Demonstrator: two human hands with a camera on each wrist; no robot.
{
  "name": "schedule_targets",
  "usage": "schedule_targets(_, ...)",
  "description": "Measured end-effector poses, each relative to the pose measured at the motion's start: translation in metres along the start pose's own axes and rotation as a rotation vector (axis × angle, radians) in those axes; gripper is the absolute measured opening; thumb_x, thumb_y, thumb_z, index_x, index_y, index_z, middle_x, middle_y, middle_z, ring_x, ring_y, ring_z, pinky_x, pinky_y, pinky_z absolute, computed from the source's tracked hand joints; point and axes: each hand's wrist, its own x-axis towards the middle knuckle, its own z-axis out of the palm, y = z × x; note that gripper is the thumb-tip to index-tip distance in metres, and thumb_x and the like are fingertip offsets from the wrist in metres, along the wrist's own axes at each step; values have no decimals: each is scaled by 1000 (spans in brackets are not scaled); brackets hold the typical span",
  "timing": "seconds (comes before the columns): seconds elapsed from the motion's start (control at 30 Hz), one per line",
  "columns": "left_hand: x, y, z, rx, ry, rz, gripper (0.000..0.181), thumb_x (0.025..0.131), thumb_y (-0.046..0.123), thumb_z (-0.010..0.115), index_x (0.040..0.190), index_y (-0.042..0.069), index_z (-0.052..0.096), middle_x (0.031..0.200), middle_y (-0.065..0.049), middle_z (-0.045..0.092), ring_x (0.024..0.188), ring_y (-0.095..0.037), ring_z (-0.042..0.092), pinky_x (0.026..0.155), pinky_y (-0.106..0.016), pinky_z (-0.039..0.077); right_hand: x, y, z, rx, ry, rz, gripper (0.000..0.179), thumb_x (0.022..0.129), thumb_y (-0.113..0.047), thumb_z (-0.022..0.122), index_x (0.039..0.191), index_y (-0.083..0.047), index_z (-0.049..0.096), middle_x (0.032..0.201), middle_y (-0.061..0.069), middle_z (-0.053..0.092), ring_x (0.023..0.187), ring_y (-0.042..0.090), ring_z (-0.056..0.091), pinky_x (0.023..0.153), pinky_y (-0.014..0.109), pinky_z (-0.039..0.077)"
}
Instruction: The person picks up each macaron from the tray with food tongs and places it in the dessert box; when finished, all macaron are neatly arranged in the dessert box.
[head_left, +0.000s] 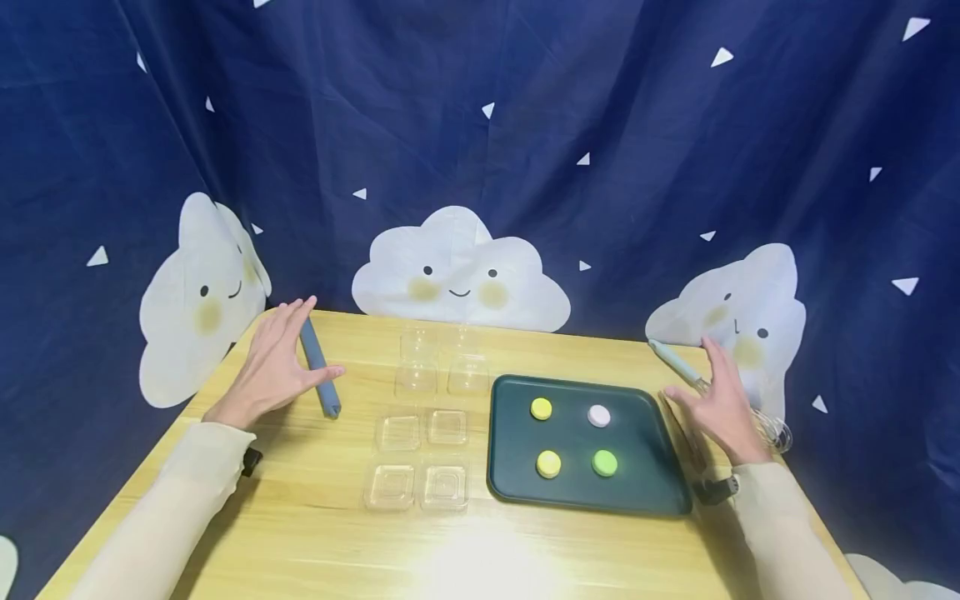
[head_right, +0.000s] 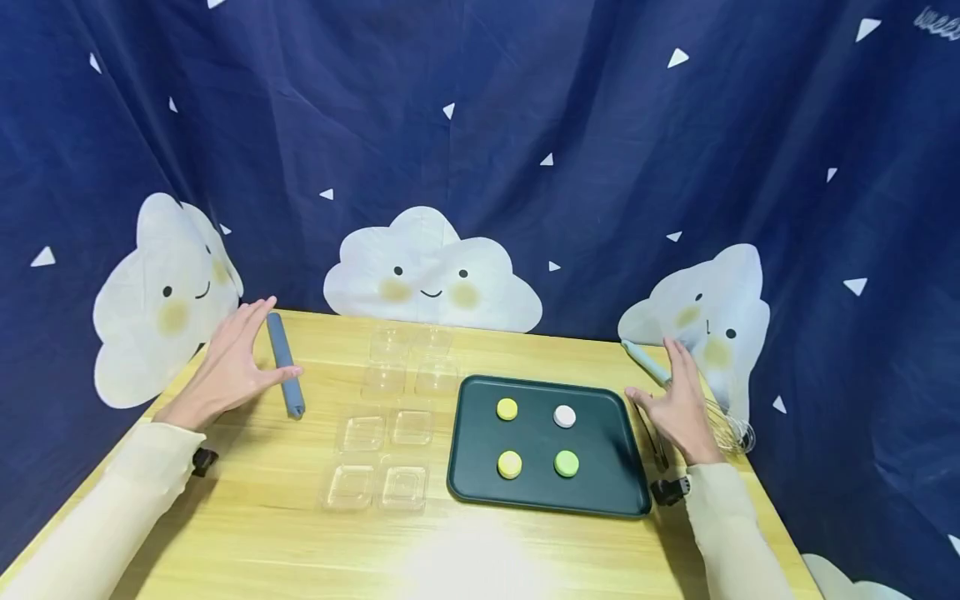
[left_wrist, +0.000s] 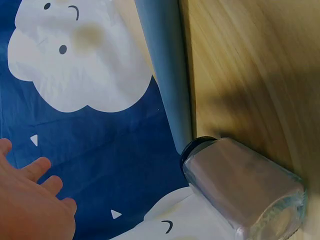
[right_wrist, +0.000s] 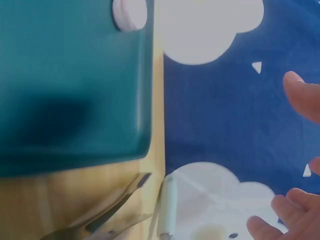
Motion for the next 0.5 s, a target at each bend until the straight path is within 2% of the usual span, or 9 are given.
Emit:
schedule_targets(0.2, -4, 4, 1, -84, -11, -21, 118, 74, 53, 85, 164, 23, 15, 167, -22, 23, 156, -45, 14, 124, -69, 15, -7, 14, -3, -31, -27, 77, 107, 87, -33, 80, 165, -18, 8, 164, 32, 22, 140, 60, 32, 107, 80, 28)
schedule_targets(0.37, -6, 9, 2, -132, 33, -17, 114, 73, 47, 89, 163, 28, 21, 166, -17, 29, 155, -43, 20, 121, -69, 22, -9, 23, -5, -14, -8, 136, 105, 87, -33, 79, 164, -14, 11, 159, 36, 29, 139, 60, 34, 109, 78, 28)
schedule_targets(0.5, -9, 13, 4, -191, 47, -38, 112, 73, 42, 90, 162, 34, 22, 166, -16, 31, 151, -44, 27, 116, -72, 28, -10, 25, -5, 8, -20, 177, 103, 89, -33, 78, 164, -12, 11, 160, 35, 27, 141, 59, 33, 111, 77, 27)
